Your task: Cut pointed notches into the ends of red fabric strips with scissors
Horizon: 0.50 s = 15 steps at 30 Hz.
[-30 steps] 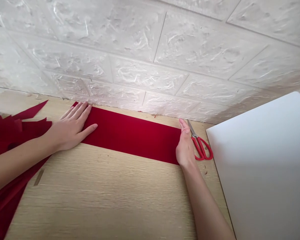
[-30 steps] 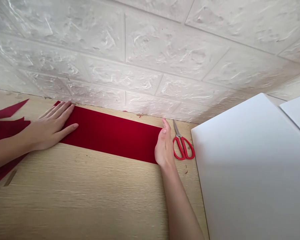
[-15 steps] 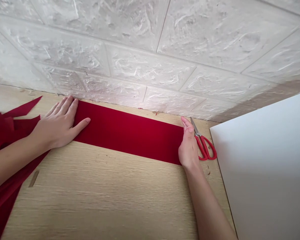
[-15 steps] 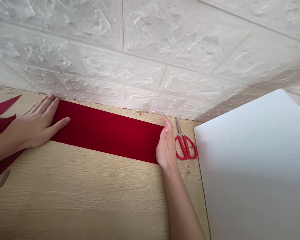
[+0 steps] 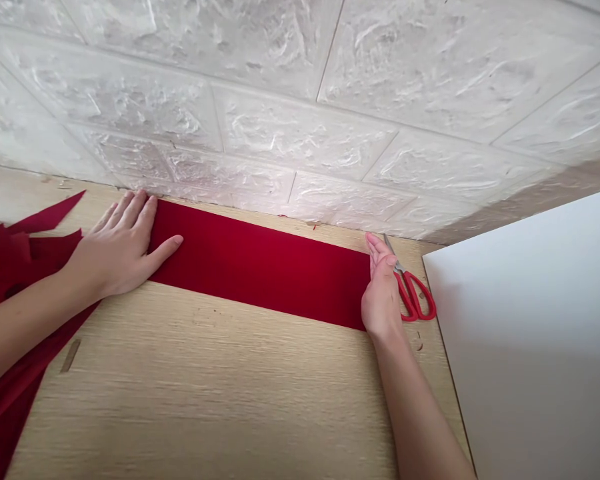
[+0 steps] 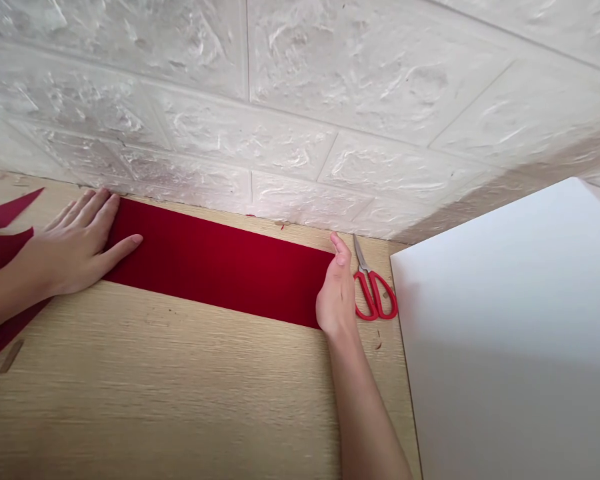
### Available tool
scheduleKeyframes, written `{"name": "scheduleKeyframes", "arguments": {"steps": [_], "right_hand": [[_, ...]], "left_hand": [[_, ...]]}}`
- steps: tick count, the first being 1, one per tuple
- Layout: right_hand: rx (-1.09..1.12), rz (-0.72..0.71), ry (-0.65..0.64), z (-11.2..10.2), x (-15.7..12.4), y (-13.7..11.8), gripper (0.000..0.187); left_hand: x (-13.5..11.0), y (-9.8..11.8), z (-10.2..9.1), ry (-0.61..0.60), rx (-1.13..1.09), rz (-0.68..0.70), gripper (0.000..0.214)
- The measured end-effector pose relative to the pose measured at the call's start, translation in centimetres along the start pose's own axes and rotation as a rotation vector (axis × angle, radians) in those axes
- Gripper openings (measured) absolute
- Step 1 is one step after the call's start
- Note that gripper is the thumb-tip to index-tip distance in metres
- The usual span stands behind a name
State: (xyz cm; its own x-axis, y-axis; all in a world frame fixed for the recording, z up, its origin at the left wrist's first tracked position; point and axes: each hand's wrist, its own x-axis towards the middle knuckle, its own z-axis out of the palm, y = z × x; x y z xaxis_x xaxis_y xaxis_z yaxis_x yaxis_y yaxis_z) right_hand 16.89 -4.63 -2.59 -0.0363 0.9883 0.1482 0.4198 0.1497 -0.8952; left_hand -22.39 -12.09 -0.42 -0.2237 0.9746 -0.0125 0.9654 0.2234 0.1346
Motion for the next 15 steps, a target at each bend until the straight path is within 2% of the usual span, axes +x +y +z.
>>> {"name": "scheduleKeyframes", "arguments": {"steps": [9,15], "right_hand": [[-0.006,-0.029,0.007,0.13,0.12,0.34,0.072],[0.035,-0.012,0.008,0.13,0.07,0.33,0.071]], "left_hand": [[0.0,-0.07,0.11,-0.008,-0.004,-0.023,0.103],[0.26,-0.37,0.13,-0.015,-0.015,0.011,0.108]]}}
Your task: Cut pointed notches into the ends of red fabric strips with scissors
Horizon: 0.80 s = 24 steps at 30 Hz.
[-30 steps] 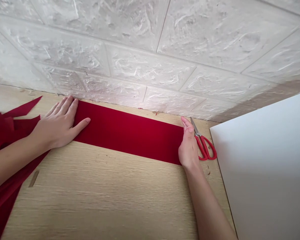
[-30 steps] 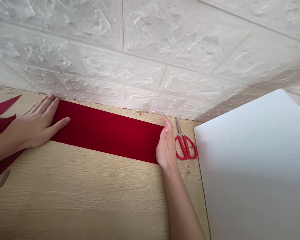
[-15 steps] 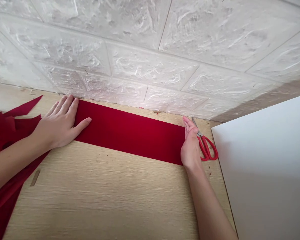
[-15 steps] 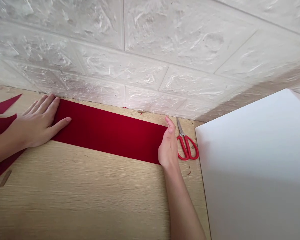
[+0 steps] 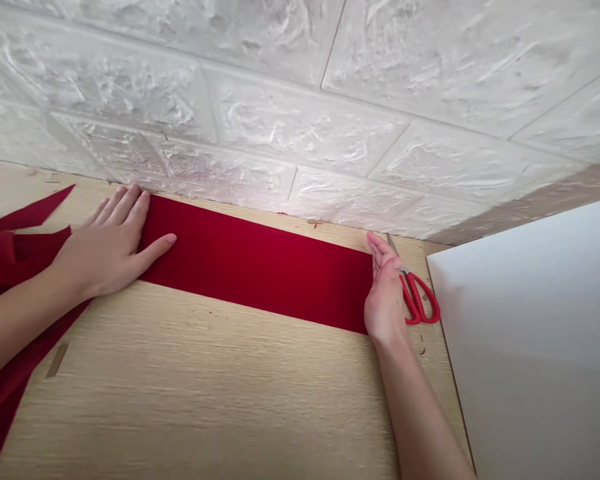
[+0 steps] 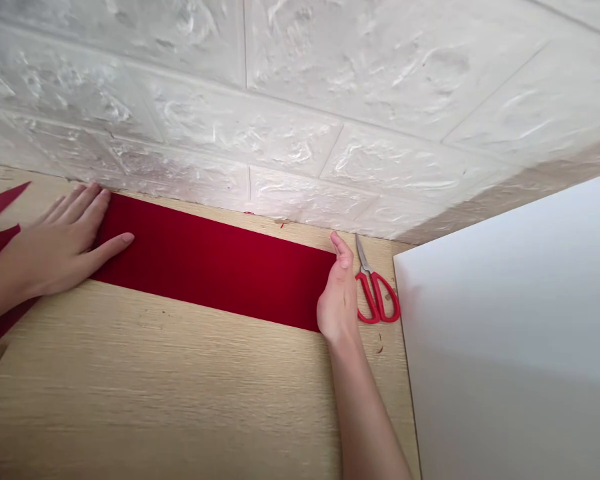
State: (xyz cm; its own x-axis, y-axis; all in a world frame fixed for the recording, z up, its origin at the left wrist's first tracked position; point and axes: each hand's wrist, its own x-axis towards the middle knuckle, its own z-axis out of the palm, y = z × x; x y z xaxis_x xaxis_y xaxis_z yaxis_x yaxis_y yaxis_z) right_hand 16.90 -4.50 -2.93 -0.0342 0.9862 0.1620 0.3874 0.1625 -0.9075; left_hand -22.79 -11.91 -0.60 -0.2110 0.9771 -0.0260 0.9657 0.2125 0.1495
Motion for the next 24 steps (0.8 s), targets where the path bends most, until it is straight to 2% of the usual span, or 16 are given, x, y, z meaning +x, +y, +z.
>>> {"name": "scheduleKeyframes", "arguments": {"steps": [8,15,20,24], "right_hand": [[0.002,0.015,-0.01,-0.2,-0.1,0.0,0.068],[0.013,0.01,0.013,0.0,0.1,0.4,0.07],[0.229,0.026,0.113,-0.3,1.0,0.1,0.079],[0.4,-0.061,0.204,-1.2,0.6,-1.1,0.07]], "left_hand": [[-0.1,0.2,0.1,0.008,0.005,-0.003,0.11],[-0.2,0.8,-0.6,0.007,-0.001,-0.02,0.107],[-0.5,1.1,-0.5,0.002,-0.018,-0.066,0.101],[-0.5,1.1,-0.7,0.0,-0.036,-0.084,0.095]]}}
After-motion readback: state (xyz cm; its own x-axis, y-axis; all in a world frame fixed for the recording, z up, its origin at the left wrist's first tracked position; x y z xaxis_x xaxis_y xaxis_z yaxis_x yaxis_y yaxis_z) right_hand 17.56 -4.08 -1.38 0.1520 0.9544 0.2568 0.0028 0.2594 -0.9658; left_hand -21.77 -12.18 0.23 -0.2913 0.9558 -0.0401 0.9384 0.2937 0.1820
